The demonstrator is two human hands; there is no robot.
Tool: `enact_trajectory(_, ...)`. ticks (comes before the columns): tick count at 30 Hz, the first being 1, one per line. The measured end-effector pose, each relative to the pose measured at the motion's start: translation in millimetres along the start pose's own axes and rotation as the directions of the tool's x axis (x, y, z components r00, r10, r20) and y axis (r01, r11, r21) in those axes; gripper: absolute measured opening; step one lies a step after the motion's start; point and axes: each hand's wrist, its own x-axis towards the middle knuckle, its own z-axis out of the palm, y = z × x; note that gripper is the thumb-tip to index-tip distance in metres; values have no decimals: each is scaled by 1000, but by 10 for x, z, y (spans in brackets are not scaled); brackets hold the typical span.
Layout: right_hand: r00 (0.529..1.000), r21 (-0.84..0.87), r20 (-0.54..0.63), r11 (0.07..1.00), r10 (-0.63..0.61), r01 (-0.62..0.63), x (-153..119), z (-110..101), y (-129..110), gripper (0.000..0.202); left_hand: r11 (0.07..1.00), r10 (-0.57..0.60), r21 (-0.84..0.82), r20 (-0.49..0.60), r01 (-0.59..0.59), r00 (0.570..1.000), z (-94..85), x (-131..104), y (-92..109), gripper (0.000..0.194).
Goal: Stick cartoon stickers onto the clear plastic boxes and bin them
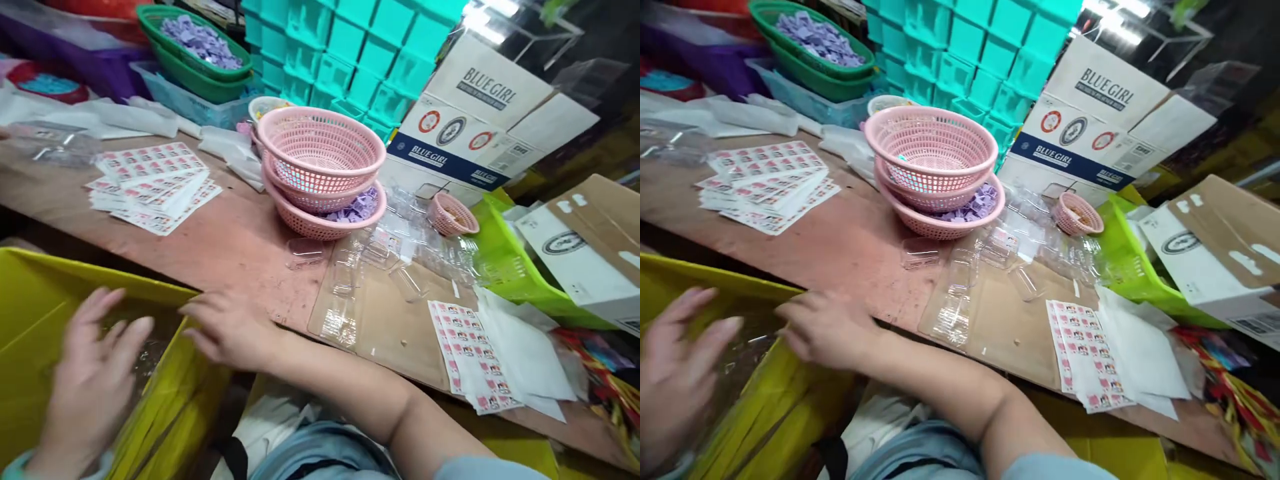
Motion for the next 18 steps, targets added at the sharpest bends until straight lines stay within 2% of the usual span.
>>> enact_trajectory(1,994,-24,-98,998,54,-57,-231,-237,122,29,996,83,-34,82,-80,993,194,90,231,56)
enact_trajectory(3,926,-64,-307,966,219,-249,-699,-624,364,33,960,271,-13,295,-280,916,685,280,589,55)
enact_trajectory(5,799,-67,-462,884,384,-463,-1124,-904,594,42,898,401,3,410,-440,820,1212,469,768,63)
enact_trajectory(6,728,-55,-524,836,442,-546,-1309,-1020,708,46,873,428,6,474,-488,770,1449,551,799,69)
enact_trajectory(7,663,-42,-575,791,480,-610,-1473,-1133,826,47,867,420,21,509,-498,751,1651,618,805,72)
enact_trajectory(8,607,-37,-619,754,499,-656,-1616,-1250,954,45,869,398,48,522,-492,754,1810,664,796,73)
enact_trajectory(10,544,-63,-673,694,501,-717,-1830,-1511,1242,42,893,334,110,486,-436,808,1997,677,779,73)
enact_trajectory(11,537,-95,-679,666,500,-739,-1901,-1649,1399,44,911,302,127,442,-392,845,2036,642,787,72)
enact_trajectory(13,573,-170,-617,620,539,-766,-1963,-1893,1708,59,964,210,84,341,-252,916,2059,495,856,69)
enact_trajectory(15,617,-228,-477,590,626,-775,-1930,-2026,1940,70,994,45,-108,272,-16,961,2079,284,995,61)
enact_trajectory(16,615,-243,-428,571,662,-784,-1889,-2032,2002,69,961,-52,-250,258,118,965,2107,172,1081,55)
enact_trajectory(18,576,-236,-432,530,694,-815,-1790,-1929,1993,61,777,-187,-536,305,330,934,2204,-35,1265,39)
